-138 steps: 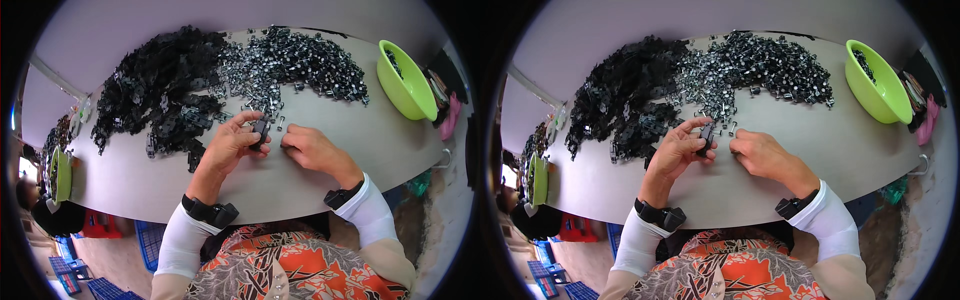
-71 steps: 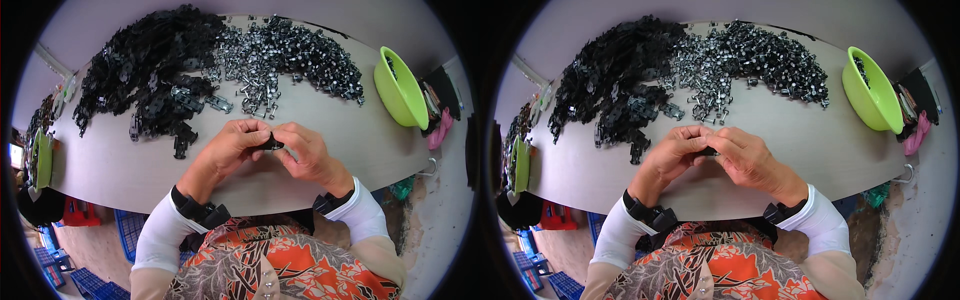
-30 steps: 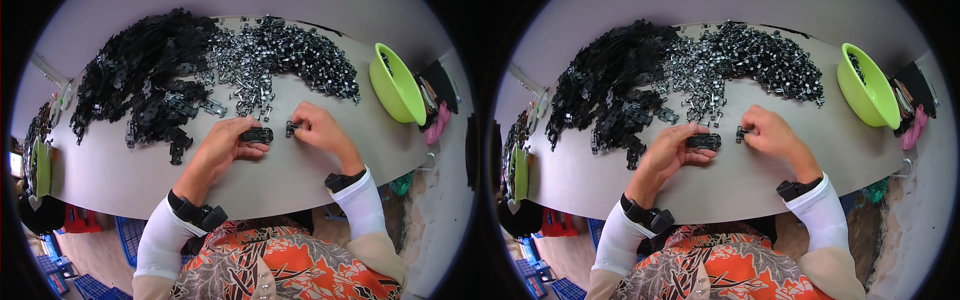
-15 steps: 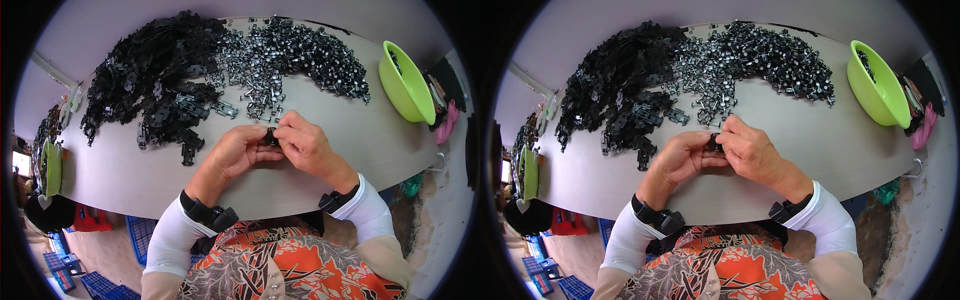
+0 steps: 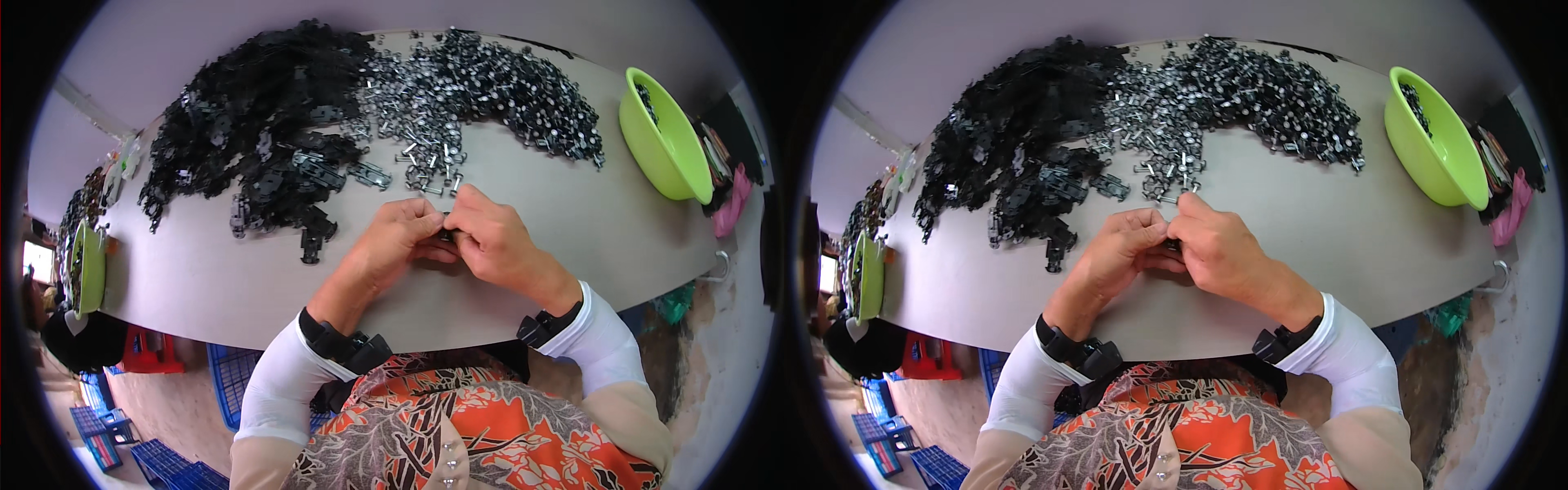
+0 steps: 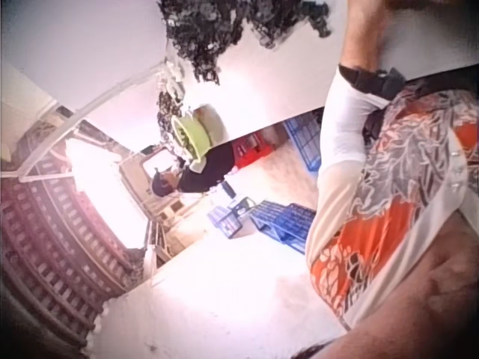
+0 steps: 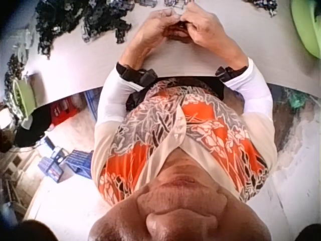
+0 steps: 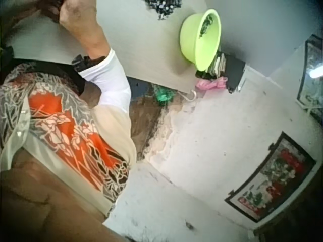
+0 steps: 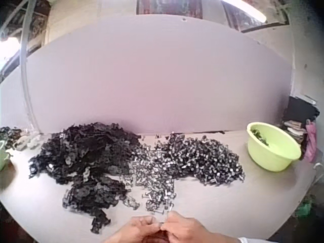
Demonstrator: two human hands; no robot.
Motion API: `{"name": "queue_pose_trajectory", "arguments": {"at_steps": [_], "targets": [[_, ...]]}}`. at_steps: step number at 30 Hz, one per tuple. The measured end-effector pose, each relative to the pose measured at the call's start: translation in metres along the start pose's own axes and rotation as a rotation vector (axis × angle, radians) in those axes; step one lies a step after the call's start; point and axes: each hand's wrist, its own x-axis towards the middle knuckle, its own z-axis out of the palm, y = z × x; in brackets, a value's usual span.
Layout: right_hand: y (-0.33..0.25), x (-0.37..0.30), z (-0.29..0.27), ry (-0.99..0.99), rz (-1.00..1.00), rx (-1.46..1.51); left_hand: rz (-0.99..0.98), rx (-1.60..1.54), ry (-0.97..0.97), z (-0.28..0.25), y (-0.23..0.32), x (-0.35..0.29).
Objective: The person sits at a table and repeatedly picks up small black plastic components and metal screws. They insert the screws into the plastic parts by hand and place the assembled units on the table. The process is repetitive, involving handling individual items from large piles of loose parts.
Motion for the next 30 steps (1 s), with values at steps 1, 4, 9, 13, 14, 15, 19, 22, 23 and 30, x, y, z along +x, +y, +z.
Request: {"name": "queue_pose_trajectory", "arguments": {"at_steps": [1,4,9,13,14,15,19,22,23,30], "targets": [[-0.002,0.002,0.0,0.016,0.01,0.036,0.025,0.057,0.002,0.0,0.002,-0.002],[-0.013,0.004,0.002,0.008,0.02,0.172,0.106,0.175,0.049,0.006,0.001,-0.012],[-0.025,0.008,-0.004,-0.2,0.225,0.503,0.234,0.279,0.311,-0.001,-0.008,-0.053],[0.029,0.008,-0.001,0.08,0.153,0.038,0.339,0.284,0.539,-0.02,-0.011,-0.13],[0.033,0.008,-0.004,0.082,0.149,0.012,0.318,0.322,0.603,-0.024,-0.01,-0.153],[0.038,0.006,-0.001,0.081,0.141,-0.002,0.295,0.363,0.68,-0.029,-0.012,-0.179],[0.029,0.017,0.01,0.06,0.042,-0.023,0.191,0.386,0.854,-0.078,-0.042,-0.277],[0.041,0.022,0.019,0.028,-0.054,-0.187,-0.108,1.045,1.052,-0.095,-0.055,-0.296],[0.04,0.021,0.022,0.016,-0.045,-0.149,-0.251,1.368,1.096,-0.098,-0.057,-0.298],[0.024,0.013,0.003,-0.144,0.033,0.025,0.402,1.188,0.956,-0.052,0.007,-0.172]]}}
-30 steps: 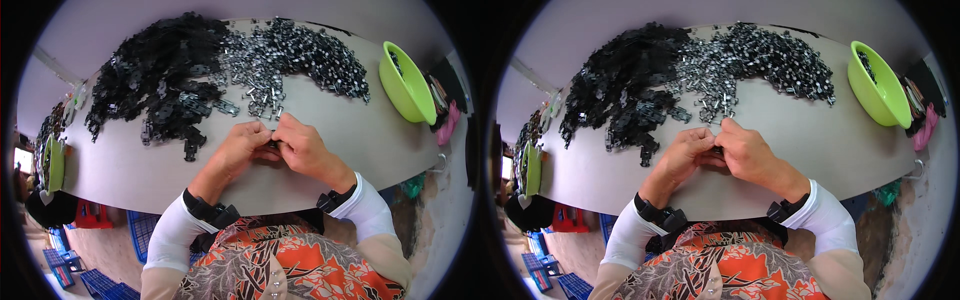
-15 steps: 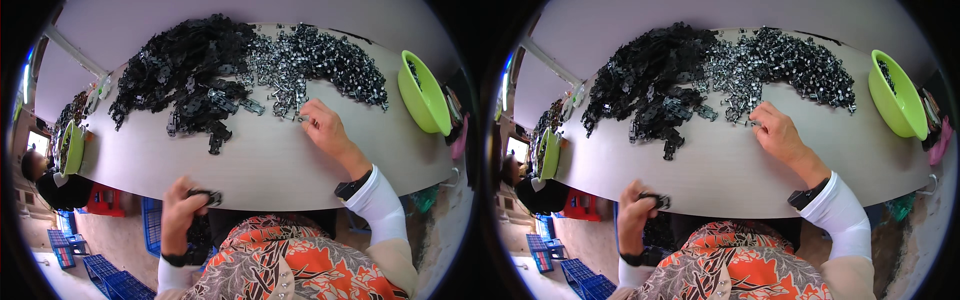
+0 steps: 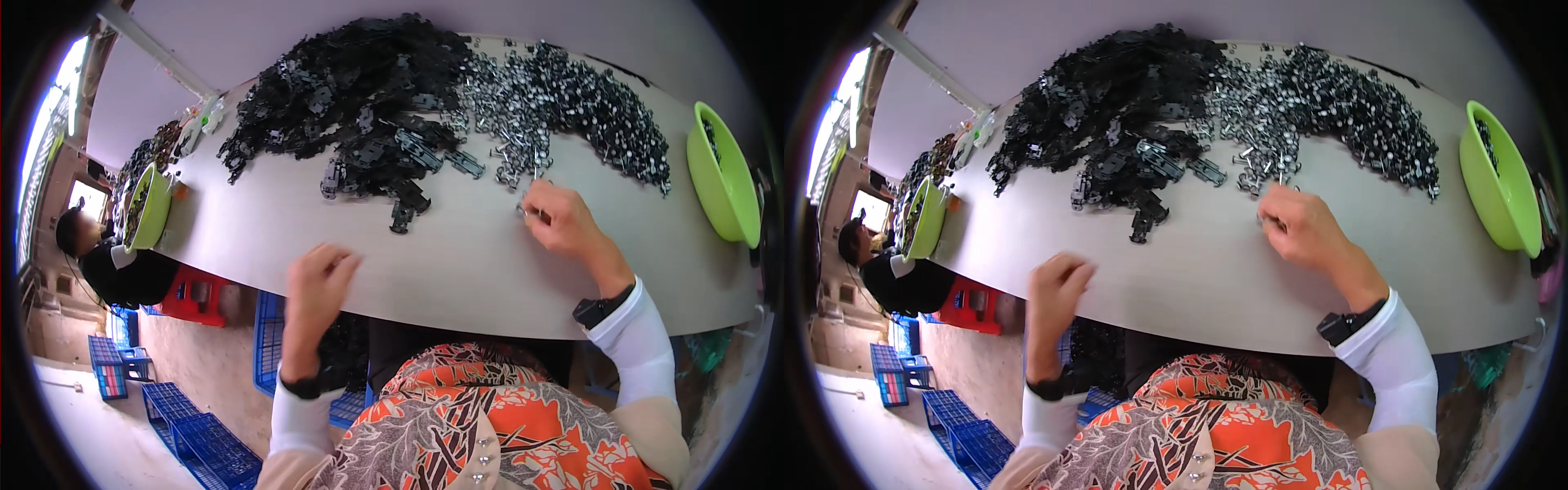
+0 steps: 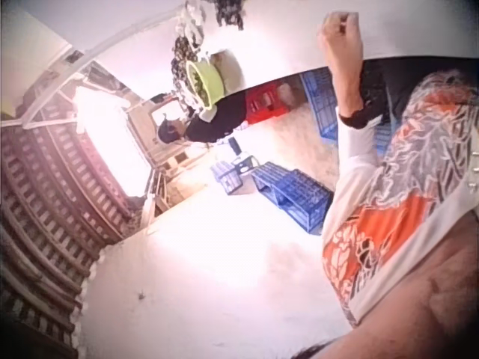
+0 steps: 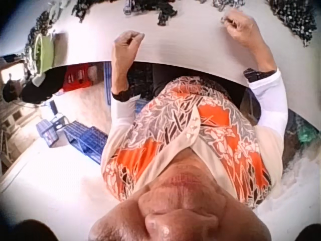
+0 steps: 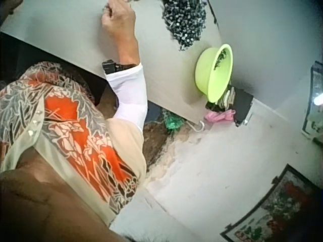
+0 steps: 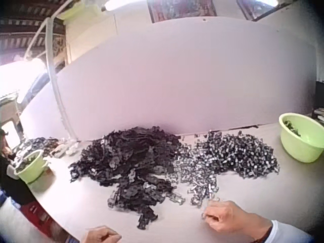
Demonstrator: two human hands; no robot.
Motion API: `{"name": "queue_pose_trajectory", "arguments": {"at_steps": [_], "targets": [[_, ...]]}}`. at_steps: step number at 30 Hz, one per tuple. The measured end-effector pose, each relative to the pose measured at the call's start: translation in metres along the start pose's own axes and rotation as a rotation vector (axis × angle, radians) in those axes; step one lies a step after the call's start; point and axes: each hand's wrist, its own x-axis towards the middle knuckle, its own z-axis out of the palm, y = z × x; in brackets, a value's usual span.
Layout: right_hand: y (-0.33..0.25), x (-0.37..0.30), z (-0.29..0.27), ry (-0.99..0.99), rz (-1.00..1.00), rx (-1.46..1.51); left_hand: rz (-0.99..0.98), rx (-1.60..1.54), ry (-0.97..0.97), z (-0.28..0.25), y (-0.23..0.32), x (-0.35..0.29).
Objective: The person sits at a table and repeatedly picks up small black plastic components and metal screws. They insert the screws into the plastic parts by hand and place the assembled units on the table. The process is repetitive, involving handling individual items from large piles of loose parts.
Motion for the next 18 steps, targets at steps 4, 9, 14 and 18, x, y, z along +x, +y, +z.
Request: {"name": "queue_pose_trajectory", "arguments": {"at_steps": [4,9,14,18], "targets": [[-0.014,-0.008,-0.006,-0.09,0.12,0.096,0.416,0.172,0.015,0.048,0.028,0.052],[-0.02,-0.007,-0.009,-0.022,0.127,0.156,0.559,0.453,-0.182,0.061,0.028,0.091],[-0.012,-0.01,-0.009,-0.122,0.072,0.078,0.388,0.19,-0.184,0.062,0.043,0.099],[-0.003,-0.012,-0.002,-0.138,0.007,-0.02,-0.018,-0.56,-0.379,0.078,0.071,0.094]]}}
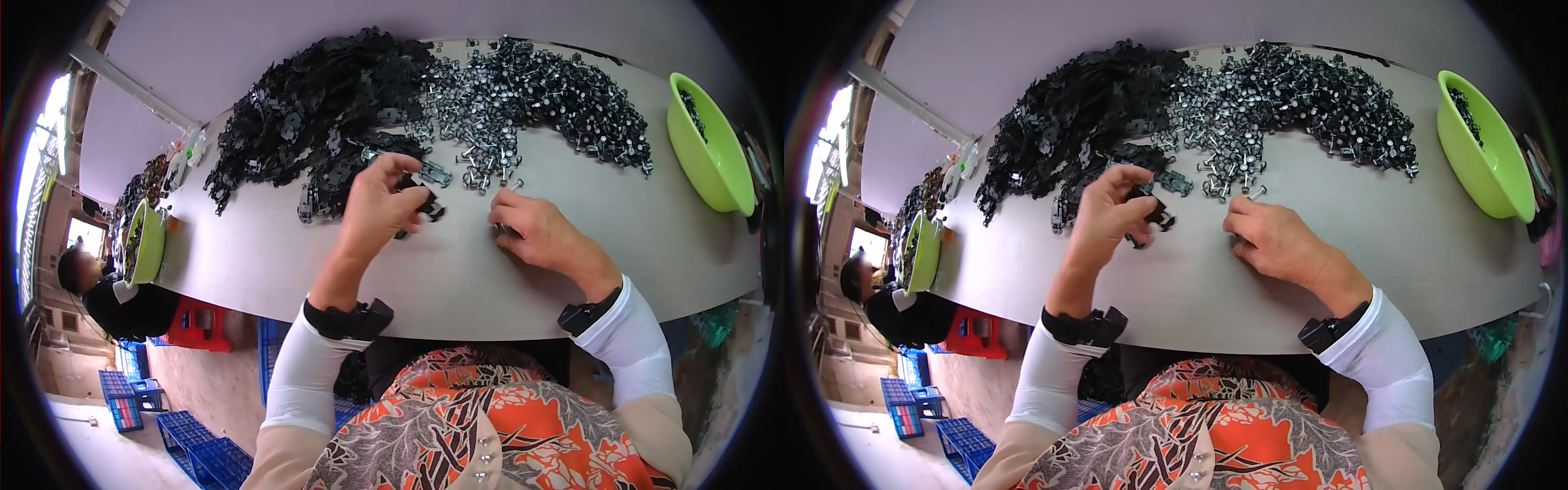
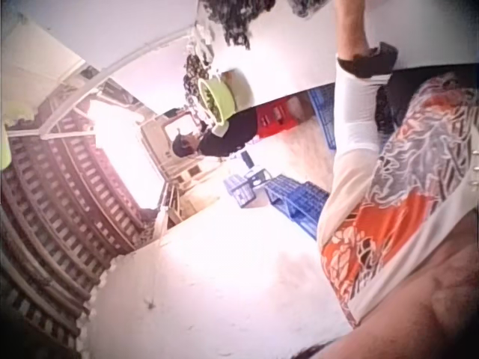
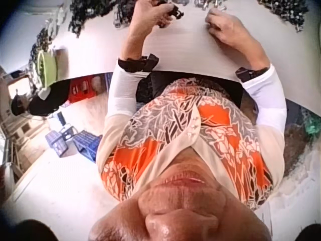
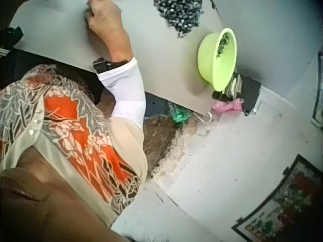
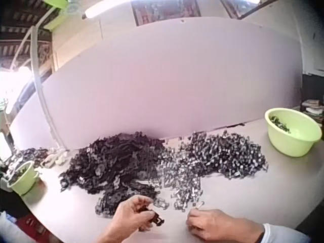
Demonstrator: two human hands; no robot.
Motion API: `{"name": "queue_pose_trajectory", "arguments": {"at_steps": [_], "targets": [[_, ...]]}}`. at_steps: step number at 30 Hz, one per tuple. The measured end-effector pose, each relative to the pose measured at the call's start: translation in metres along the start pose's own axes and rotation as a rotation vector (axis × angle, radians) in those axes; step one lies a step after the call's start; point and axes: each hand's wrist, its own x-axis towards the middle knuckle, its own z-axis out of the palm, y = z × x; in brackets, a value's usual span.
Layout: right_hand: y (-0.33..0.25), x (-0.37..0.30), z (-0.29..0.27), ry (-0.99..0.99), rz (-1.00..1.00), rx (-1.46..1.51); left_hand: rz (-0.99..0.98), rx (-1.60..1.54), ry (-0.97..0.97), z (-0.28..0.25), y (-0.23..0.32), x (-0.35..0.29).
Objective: The person sits at a table and repeatedly picks up small black plastic components and metal screws. They insert the screws into the plastic parts by hand and place the assembled units on the table. The process is repetitive, involving handling individual items from large piles of loose parts.
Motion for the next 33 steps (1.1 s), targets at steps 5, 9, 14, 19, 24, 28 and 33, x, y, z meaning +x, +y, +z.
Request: {"name": "queue_pose_trajectory", "arguments": {"at_steps": [5,9,14,19,24,28,33], "targets": [[-0.007,0.003,-0.012,0.284,0.065,0.161,-0.228,-0.561,-0.232,0.03,-0.019,0.018],[-0.009,0.006,-0.014,0.486,-0.014,0.256,-0.286,-0.717,-0.382,0.048,-0.023,0.025],[-0.009,0.005,-0.01,0.385,-0.059,0.126,-0.353,-0.753,-0.52,0.061,-0.03,0.024],[-0.013,0.006,-0.01,0.332,-0.099,0.116,-0.364,-0.753,-0.533,0.059,-0.039,0.019],[-0.012,0.006,-0.004,0.353,-0.191,0.031,-0.416,-0.892,-0.469,0.063,-0.042,0.012],[-0.014,0.003,-0.002,0.347,-0.196,0.042,-0.403,-0.852,-0.403,0.068,-0.027,0.003],[-0.021,-0.001,-0.009,0.272,-0.03,0.327,-0.359,-0.711,-0.514,0.064,-0.025,0.005]]}}
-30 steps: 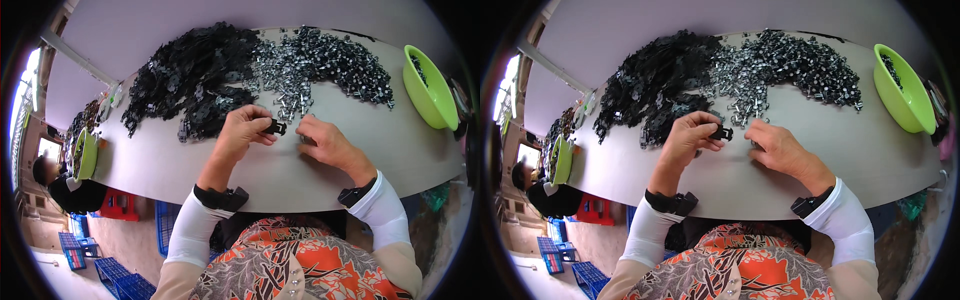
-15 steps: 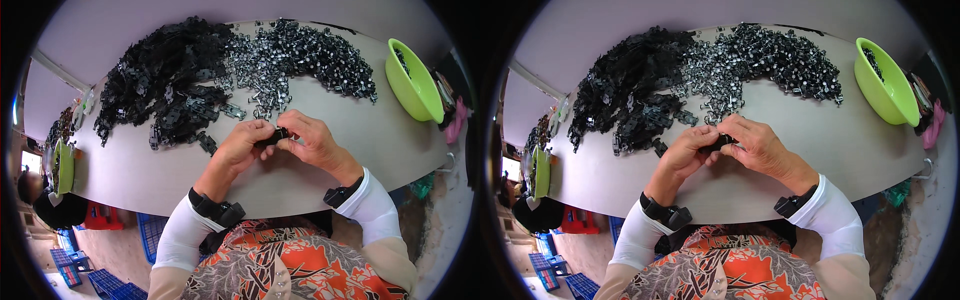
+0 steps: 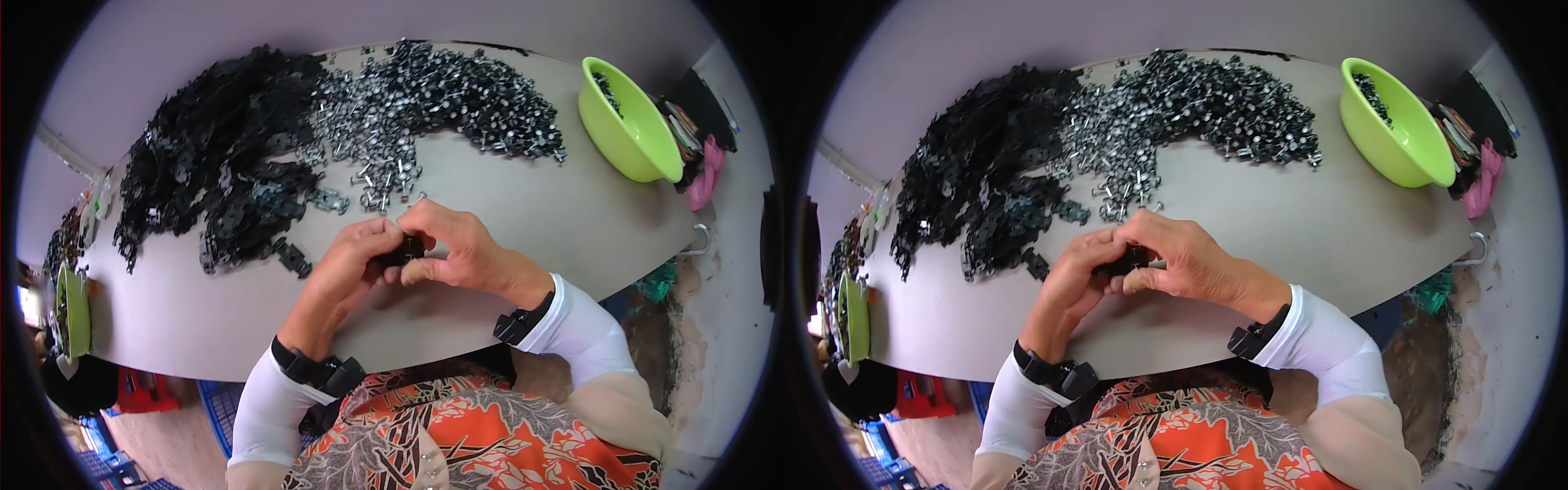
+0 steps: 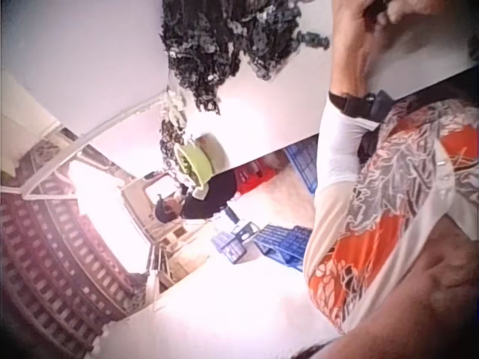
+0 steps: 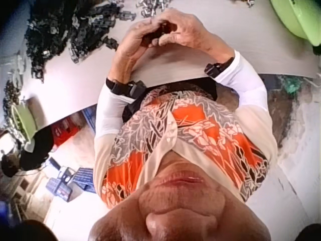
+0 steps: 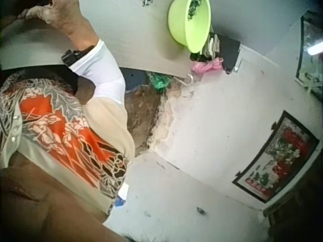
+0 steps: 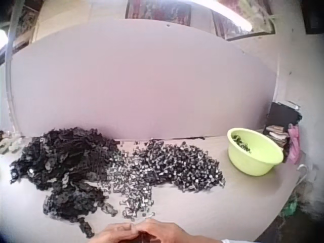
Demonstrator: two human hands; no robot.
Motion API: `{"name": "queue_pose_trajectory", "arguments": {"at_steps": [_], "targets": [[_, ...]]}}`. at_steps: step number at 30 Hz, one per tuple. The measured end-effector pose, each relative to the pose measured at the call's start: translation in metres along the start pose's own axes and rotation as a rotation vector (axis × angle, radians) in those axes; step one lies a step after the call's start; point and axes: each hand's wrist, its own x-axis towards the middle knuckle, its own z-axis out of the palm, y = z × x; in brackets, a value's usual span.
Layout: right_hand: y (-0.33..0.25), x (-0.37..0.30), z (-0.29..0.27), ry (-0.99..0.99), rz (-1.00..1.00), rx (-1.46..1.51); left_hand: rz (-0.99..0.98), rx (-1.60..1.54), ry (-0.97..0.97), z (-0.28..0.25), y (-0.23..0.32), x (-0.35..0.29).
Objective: The person sits at a table and repeatedly picks up small black plastic components and metal screws. They insert the screws into the plastic parts by hand and place the assembled units on the table. The process is repetitive, involving handling individual items from large piles of loose parts.
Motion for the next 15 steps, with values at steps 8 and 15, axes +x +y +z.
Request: {"name": "queue_pose_trajectory", "arguments": {"at_steps": [8,15], "targets": [[0.076,-0.015,-0.105,0.431,0.246,-0.699,-0.064,0.184,-0.008,0.008,-0.004,0.004],[0.055,-0.016,-0.098,0.13,0.494,-0.566,0.008,0.192,0.123,-0.002,-0.005,0.006]]}}
